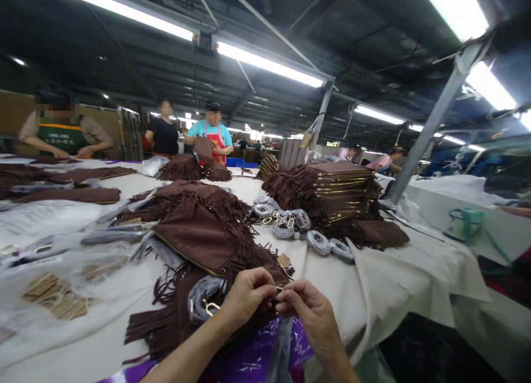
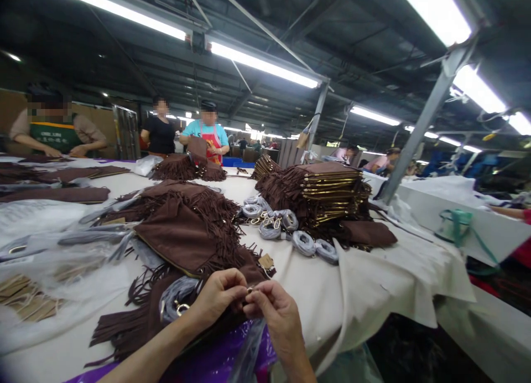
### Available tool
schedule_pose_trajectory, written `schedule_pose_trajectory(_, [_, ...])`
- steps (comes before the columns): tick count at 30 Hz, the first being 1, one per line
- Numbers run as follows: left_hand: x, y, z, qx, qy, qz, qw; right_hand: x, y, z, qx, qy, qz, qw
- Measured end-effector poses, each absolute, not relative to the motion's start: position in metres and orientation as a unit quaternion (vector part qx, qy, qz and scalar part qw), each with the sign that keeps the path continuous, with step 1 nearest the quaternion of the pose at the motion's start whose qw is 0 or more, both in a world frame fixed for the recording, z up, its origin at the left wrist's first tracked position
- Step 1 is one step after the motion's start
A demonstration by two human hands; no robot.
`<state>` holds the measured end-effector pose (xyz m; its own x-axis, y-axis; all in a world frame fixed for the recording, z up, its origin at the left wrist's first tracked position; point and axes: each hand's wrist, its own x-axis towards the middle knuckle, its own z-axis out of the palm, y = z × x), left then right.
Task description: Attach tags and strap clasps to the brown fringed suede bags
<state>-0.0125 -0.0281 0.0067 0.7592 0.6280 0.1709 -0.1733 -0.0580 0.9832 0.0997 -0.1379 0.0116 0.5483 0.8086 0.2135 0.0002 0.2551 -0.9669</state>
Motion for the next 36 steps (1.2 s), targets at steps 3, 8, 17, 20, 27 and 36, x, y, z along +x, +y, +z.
schedule_pose_trajectory(3, [-0.013, -0.028, 0.007, 0.683, 0.169, 0.297, 0.646, 0.108, -0.142, 0.006, -0.559, -0.392, 0.267, 0.68])
schedule_pose_trajectory(8, [-0.015, -0.031, 0.01, 0.715, 0.153, 0.311, 0.607, 0.114, -0.144, -0.005, -0.572, -0.439, 0.239, 0.65])
schedule_pose_trajectory(17, [-0.016, -0.032, 0.015, 0.768, 0.15, 0.322, 0.533, 0.106, -0.142, -0.01, -0.578, -0.494, 0.243, 0.603])
schedule_pose_trajectory(20, [-0.015, -0.032, 0.015, 0.769, 0.147, 0.317, 0.534, 0.108, -0.142, -0.01, -0.573, -0.509, 0.246, 0.593])
schedule_pose_trajectory(27, [-0.016, -0.033, 0.016, 0.772, 0.146, 0.309, 0.536, 0.111, -0.142, -0.011, -0.595, -0.531, 0.235, 0.556])
schedule_pose_trajectory(36, [-0.017, -0.033, 0.018, 0.773, 0.145, 0.293, 0.543, 0.111, -0.141, -0.008, -0.572, -0.522, 0.278, 0.569])
